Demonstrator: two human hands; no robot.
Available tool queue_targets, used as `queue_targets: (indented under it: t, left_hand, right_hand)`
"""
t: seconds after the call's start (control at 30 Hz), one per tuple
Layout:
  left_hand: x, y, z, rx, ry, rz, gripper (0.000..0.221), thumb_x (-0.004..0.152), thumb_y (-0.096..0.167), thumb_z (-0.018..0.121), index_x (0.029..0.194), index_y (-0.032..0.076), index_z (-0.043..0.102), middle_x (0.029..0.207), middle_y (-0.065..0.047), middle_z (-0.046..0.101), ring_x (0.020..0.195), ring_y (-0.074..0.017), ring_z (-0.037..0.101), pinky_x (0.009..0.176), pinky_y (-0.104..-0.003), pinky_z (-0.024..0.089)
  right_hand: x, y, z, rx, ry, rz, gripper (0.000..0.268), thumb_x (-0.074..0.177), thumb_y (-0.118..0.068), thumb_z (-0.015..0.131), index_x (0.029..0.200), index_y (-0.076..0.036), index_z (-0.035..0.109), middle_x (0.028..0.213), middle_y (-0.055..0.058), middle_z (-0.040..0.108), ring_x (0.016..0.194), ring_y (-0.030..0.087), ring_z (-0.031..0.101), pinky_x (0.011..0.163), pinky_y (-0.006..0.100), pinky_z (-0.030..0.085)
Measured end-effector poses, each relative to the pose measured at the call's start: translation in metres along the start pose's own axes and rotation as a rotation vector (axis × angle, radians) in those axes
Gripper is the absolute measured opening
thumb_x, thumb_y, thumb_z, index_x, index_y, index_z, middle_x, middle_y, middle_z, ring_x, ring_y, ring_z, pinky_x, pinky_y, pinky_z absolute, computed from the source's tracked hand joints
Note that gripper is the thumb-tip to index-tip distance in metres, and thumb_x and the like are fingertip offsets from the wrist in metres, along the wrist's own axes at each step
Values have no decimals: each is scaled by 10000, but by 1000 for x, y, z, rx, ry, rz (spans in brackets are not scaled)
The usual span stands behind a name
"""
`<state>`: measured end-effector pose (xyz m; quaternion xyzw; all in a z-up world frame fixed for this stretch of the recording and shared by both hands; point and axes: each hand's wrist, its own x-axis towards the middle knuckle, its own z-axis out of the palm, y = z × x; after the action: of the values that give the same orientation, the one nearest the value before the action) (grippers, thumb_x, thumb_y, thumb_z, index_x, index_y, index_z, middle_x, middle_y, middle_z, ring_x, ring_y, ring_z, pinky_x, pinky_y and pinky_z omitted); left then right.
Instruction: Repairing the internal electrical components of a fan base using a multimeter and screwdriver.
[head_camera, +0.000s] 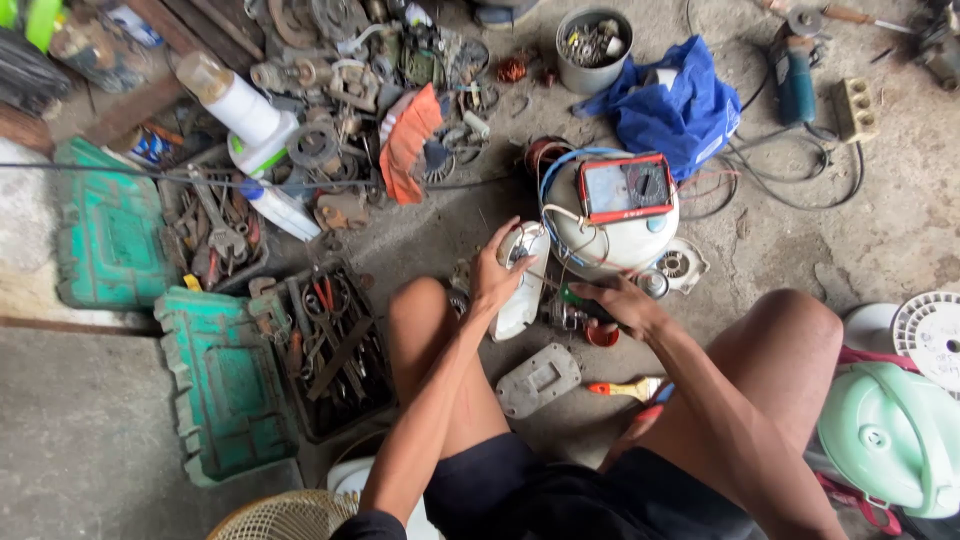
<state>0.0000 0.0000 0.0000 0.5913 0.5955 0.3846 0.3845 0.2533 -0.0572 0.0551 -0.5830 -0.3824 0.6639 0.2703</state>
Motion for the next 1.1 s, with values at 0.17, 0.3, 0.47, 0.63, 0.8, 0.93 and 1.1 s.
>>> queue_targets:
  t: [0.17, 0.3, 0.47, 0.63, 0.8, 0.93, 1.1]
  left_hand:
    - [7, -12, 8, -11, -2, 14, 932, 883, 169, 999, 1722, 306, 617, 1555, -227, 770, 1458, -511, 691, 1242, -640, 545]
    - [16, -65, 32, 69, -19, -210, 888, 753, 430, 1042, 1536, 232, 672, 1366, -185, 842, 1316, -489, 781, 1128, -614, 628]
    - [8, -59, 35, 72, 32, -244, 834, 749, 485, 1049, 1460, 182, 735, 1260, -211, 867, 1233, -510, 808, 1036, -617, 667]
    - [-7, -13, 15, 189, 58, -218, 769, 772, 369, 955, 1510, 284, 757, 1237, -238, 877, 1205, -537, 814, 1025, -611, 673]
    - [-7, -1, 1, 208, 27, -195, 768, 776, 365, 943, 1520, 311, 762, 1252, -237, 880, 1216, -524, 818, 1022, -600, 668]
    - [-8, -7, 5, 226, -40, -148, 804, 770, 362, 938, 1550, 328, 744, 1280, -242, 873, 1236, -530, 808, 1030, -607, 663]
    - [-2, -11, 9, 215, -12, -192, 813, 788, 380, 938, 1574, 338, 733, 1266, -248, 875, 1227, -500, 821, 1024, -584, 675]
  right_hand:
    - [19, 21, -16, -109, -34, -40, 837, 996, -362, 889, 1600, 136, 593, 1118, 297, 763, 722, 270, 749, 572, 392, 564]
    - [22, 41, -6, -808, 34, -201, 626, 933, -419, 872, 1481, -168, 703, 1230, 222, 845, 857, 421, 860, 730, 535, 679]
    - [26, 71, 15, -1368, 261, -338, 453, 1002, -521, 733, 1385, -288, 798, 1370, 68, 833, 933, 439, 885, 872, 598, 735]
    - [10, 72, 30, -1118, 99, -353, 563, 1045, -408, 723, 1552, -164, 718, 1400, 254, 825, 1034, 583, 842, 931, 694, 715]
    - [-3, 35, 27, -40, -19, -18, 315, 1068, -283, 814, 1101, 30, 827, 772, 188, 786, 490, 200, 670, 310, 267, 442]
    - [8, 40, 11, 266, -104, 215, 454, 1082, -290, 823, 1317, 94, 768, 962, 265, 794, 613, 236, 738, 398, 247, 538]
    - [23, 56, 9, -157, -163, 62, 602, 1157, -374, 666, 1623, -1, 590, 1129, 278, 768, 819, 292, 836, 626, 376, 738]
